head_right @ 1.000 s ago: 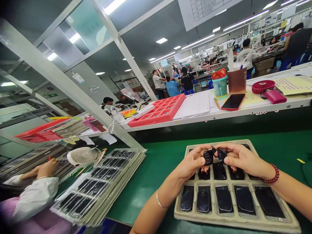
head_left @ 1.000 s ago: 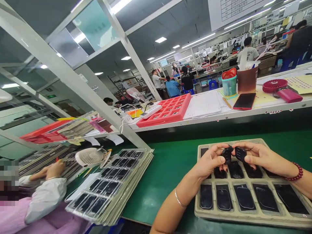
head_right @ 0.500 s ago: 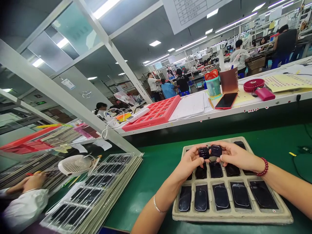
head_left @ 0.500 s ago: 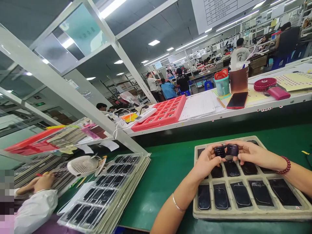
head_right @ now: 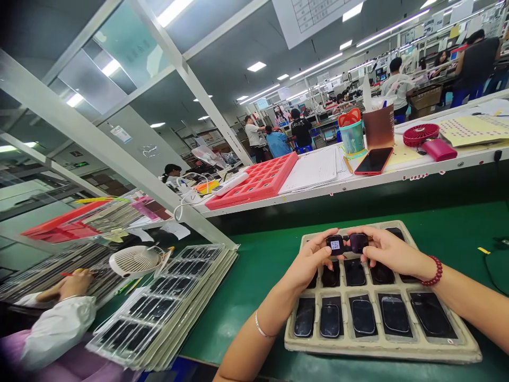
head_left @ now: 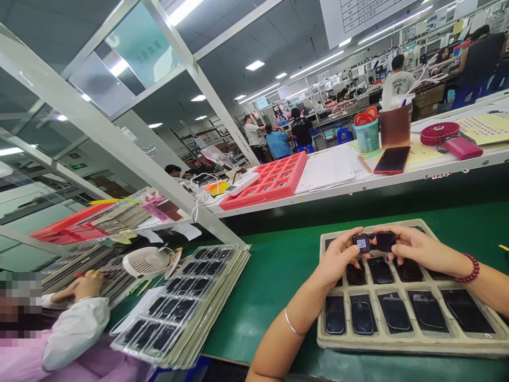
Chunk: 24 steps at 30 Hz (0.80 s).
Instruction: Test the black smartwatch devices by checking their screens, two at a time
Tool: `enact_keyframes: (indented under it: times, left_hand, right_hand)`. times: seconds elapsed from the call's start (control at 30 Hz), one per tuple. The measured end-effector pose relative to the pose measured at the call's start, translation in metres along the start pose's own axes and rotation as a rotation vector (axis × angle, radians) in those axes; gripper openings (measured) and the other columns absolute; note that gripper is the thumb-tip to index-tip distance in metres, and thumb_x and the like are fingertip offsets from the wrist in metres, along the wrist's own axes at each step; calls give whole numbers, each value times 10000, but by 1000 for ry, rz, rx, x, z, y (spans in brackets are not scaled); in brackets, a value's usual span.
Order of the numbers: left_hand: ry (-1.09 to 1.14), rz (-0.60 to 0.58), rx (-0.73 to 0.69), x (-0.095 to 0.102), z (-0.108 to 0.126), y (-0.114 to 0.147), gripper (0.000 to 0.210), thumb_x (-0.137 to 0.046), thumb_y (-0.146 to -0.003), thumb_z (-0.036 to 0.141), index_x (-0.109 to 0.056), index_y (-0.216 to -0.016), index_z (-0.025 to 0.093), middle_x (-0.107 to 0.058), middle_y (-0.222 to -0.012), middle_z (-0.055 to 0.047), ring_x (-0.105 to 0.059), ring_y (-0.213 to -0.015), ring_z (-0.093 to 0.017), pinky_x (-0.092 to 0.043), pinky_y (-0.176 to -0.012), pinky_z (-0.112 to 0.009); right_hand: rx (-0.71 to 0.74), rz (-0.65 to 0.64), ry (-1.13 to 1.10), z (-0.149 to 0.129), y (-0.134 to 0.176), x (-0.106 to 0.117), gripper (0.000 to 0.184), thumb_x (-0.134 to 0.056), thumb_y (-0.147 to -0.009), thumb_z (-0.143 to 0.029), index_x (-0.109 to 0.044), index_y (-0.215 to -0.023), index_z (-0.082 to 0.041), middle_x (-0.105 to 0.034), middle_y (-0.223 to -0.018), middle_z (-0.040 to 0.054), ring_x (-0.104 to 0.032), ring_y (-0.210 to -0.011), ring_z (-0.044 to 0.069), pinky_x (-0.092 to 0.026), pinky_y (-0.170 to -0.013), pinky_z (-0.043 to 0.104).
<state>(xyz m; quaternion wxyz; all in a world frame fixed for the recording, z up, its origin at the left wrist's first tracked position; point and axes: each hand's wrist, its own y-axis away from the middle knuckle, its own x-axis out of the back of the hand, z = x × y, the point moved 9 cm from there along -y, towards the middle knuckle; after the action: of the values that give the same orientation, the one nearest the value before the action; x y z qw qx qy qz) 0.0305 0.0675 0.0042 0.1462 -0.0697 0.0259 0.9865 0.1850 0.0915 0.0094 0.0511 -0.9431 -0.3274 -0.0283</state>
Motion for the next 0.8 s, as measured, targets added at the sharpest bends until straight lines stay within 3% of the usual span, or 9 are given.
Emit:
enact_keyframes:
  times: [0.13, 0.2, 0.4, 0.57, 0.8]
  left_hand:
    - [126, -15, 42, 1, 0, 1, 700, -823, -773, 448, -616, -1398, 208, -697, -1211, -134, -723, -794, -181, -492, -565, -207]
    - [171, -38, 61, -1, 0, 2, 749, -859, -739, 451, -611, -1406, 218, -709, -1133, -112, -710, -730, -157, -475, -538, -198]
    - [218, -106, 51, -8, 3, 4, 818, -927, -648, 450, -611, -1368, 222, -659, -913, -26, -650, -601, -106, -426, -480, -180]
    - [218, -117, 23, -9, 4, 3, 717, -934, -644, 423, -619, -1248, 199, -655, -962, -21, -572, -518, -45, -445, -482, -176]
    - [199, -110, 10, -9, 5, 2, 675, -930, -650, 418, -609, -1199, 192, -630, -922, -7, -533, -530, -34, -433, -477, -163]
  right_hand:
    - [-39, 74, -25, 1, -1, 8, 664, -685, -816, -361, -565, -1438, -161, -723, -818, 51, -676, -723, 223, -603, -613, 341]
    - [-49, 86, -26, 0, 0, 9, 678, -695, -819, -374, -559, -1445, -150, -712, -771, 39, -678, -718, 226, -606, -618, 345]
    - [-20, 86, -22, -1, 0, 7, 645, -718, -830, -423, -605, -1424, -201, -757, -977, 87, -693, -745, 227, -599, -607, 339]
    - [-9, 64, -9, 0, 0, 5, 598, -713, -855, -443, -626, -1401, -214, -741, -1108, 106, -691, -763, 215, -594, -612, 326]
    - [-12, 1, 18, 3, 1, 0, 556, -681, -895, -440, -621, -1396, -208, -737, -1037, 92, -688, -748, 209, -596, -644, 329]
